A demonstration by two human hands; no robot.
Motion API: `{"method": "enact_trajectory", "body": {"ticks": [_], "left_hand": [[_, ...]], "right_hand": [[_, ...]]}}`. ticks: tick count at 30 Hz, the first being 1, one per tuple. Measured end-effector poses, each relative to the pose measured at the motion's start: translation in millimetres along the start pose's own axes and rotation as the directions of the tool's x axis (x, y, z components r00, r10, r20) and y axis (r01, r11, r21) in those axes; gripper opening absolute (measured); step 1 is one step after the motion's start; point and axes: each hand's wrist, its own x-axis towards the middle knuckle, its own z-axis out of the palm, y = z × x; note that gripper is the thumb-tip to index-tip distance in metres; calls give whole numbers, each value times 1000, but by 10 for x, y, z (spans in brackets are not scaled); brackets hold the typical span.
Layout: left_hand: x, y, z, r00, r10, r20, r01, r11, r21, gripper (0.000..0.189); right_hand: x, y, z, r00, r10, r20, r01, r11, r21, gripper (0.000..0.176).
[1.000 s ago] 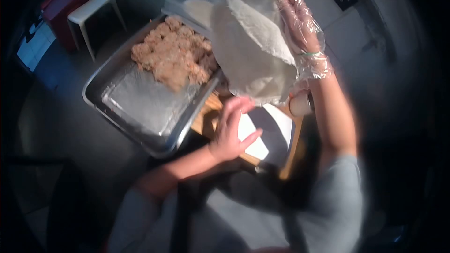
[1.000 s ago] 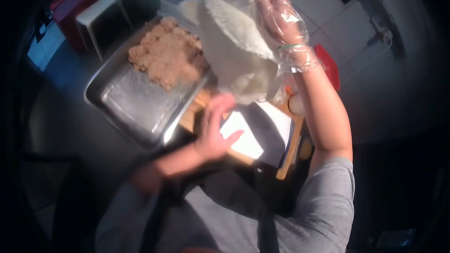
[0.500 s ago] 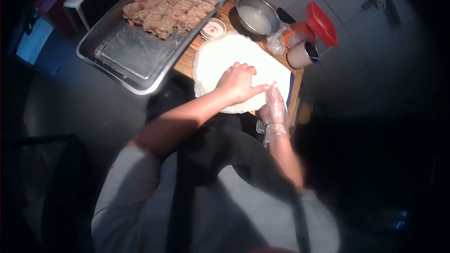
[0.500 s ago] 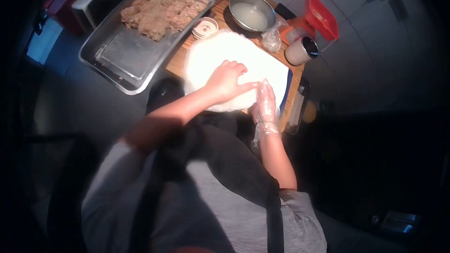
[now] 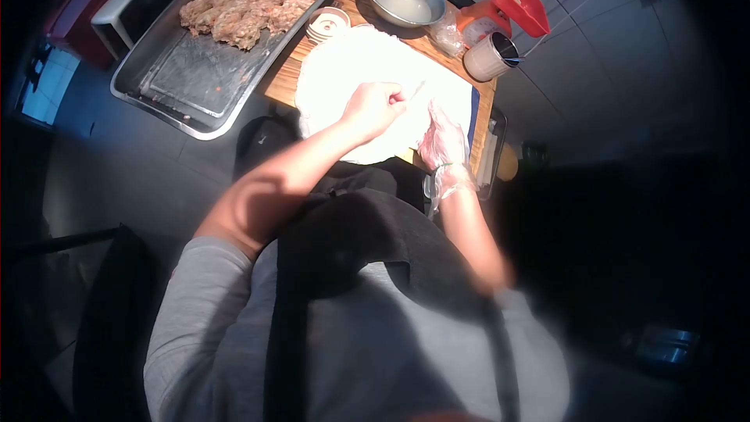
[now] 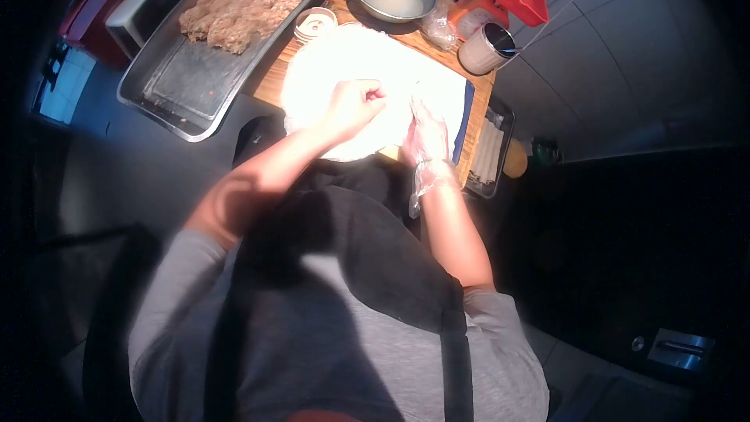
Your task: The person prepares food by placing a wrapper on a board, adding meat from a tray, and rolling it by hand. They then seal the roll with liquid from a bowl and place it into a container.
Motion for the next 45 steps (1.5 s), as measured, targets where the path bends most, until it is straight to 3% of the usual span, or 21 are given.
{"method": "enact_trajectory", "body": {"ticks": [2,8,11,14,17,20,26,29,32,35,37,39,42,45], "left_hand": [[-18,29,-34,999,-30,31,30,999,-22,15],[-227,261,-67,977,212,-12,-210,959,-188,25],[-233,221,-77,994,62,90,-40,974,-225,33],[-224,125,-98,987,149,63,-144,986,-84,33],[-237,102,-85,981,34,190,14,968,-249,31],[-240,65,-51,968,-71,242,176,878,-445,28],[-243,4,-64,952,-76,297,241,783,-574,26],[-259,5,-53,940,-105,324,273,802,-531,21],[-220,-61,-11,991,-85,105,120,915,-386,17],[-144,315,-503,970,-47,-239,12,990,-143,26],[44,60,-739,928,207,-310,-200,978,52,29],[68,21,-966,918,277,-283,-201,942,270,23],[137,-6,-979,927,304,-219,-189,885,426,20],[185,-52,-879,969,223,-110,-151,878,454,24]], "right_hand": [[-53,-48,60,999,-49,-13,48,994,-103,20],[37,-87,-11,966,231,119,-254,936,243,25],[-238,-230,274,959,210,192,-238,962,133,28],[-436,-250,284,984,90,152,-64,983,-170,27],[-354,-147,46,976,71,206,-32,981,-189,36],[-318,-102,-65,977,74,201,-67,997,-43,32],[-478,-217,97,959,112,261,-106,994,-37,32],[-408,-133,23,999,-12,31,23,926,-376,36],[-351,-93,-34,987,-143,68,156,789,-594,33],[-248,-205,-232,972,-236,-16,154,681,-716,24],[-26,-309,-680,959,-283,-13,214,754,-621,17],[-19,-579,-816,977,-209,31,210,952,-223,15],[-101,-953,-939,963,-268,-39,261,957,-125,19],[-233,-1060,-1038,972,-228,-47,212,951,-224,17]]}}
